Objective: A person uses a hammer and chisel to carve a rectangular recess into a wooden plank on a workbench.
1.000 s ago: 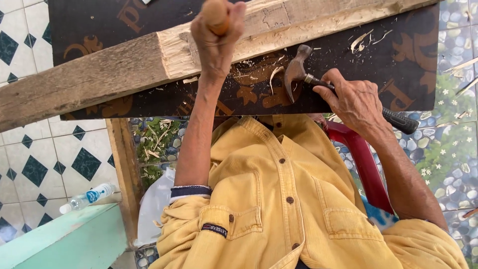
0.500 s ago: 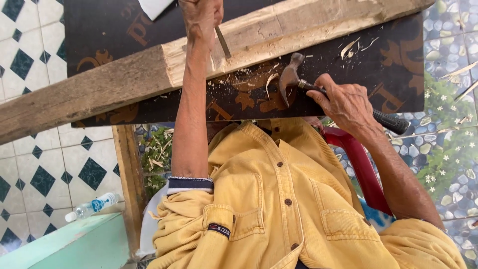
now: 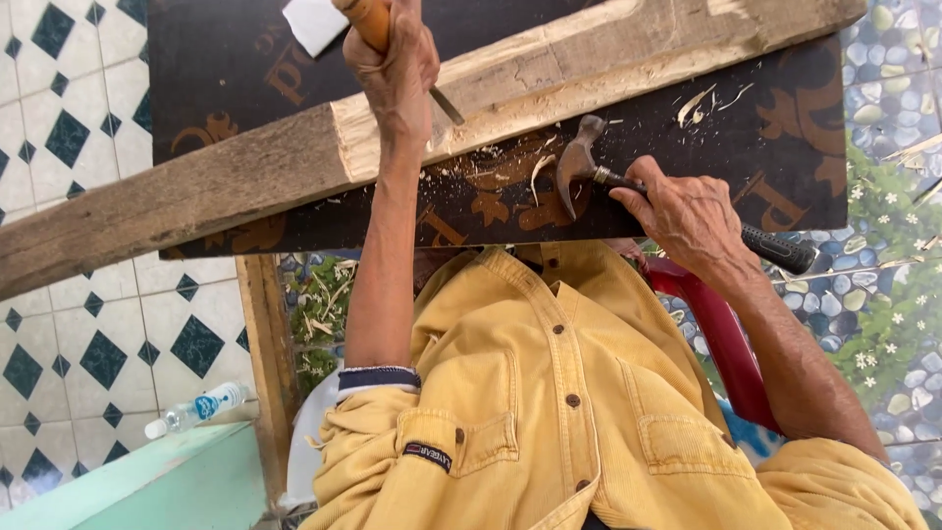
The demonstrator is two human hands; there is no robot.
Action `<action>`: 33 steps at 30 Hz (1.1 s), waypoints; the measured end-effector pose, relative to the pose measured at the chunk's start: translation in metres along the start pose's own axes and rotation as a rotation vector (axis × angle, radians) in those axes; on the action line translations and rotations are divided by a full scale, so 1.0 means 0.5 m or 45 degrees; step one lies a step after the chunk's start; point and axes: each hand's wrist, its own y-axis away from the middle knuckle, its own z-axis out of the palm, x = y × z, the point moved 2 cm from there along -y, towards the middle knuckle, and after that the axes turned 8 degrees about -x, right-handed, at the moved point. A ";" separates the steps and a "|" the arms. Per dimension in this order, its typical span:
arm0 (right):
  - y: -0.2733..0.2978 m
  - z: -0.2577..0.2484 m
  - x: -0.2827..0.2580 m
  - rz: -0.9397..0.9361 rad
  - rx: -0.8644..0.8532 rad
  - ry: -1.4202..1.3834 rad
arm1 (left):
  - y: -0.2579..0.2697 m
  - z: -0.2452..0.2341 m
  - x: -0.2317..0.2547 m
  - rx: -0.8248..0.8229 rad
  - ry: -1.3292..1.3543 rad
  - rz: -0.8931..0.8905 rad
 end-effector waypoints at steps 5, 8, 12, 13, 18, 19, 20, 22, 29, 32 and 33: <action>-0.006 -0.010 -0.002 0.018 -0.006 -0.013 | 0.014 0.018 0.016 0.166 -0.284 -0.011; -0.007 -0.004 0.002 0.009 0.013 0.008 | 0.025 0.030 0.020 0.157 -0.347 -0.064; -0.007 -0.006 0.002 0.035 -0.004 -0.006 | 0.030 0.063 0.082 0.141 -0.420 -0.150; -0.007 -0.007 0.000 0.032 -0.005 -0.009 | 0.035 0.064 0.090 0.162 -0.416 -0.147; -0.007 -0.004 0.001 0.006 0.029 0.012 | 0.041 0.071 0.109 0.091 -0.343 -0.063; -0.007 -0.005 0.001 0.015 0.006 -0.007 | 0.045 0.070 0.105 0.088 -0.349 -0.071; -0.006 -0.006 0.000 0.025 -0.016 -0.027 | 0.050 0.069 0.101 0.086 -0.355 -0.078; -0.006 0.001 0.002 0.027 -0.012 -0.008 | 0.073 0.055 0.075 0.093 -0.396 -0.121; -0.008 -0.004 0.001 0.059 -0.018 -0.008 | 0.058 0.057 0.071 -0.036 -0.439 -0.103; -0.006 -0.017 -0.006 0.083 -0.077 -0.052 | 0.065 0.051 0.068 0.023 -0.489 -0.198; -0.004 -0.019 -0.007 0.087 -0.065 -0.045 | 0.062 0.055 0.074 0.019 -0.484 -0.185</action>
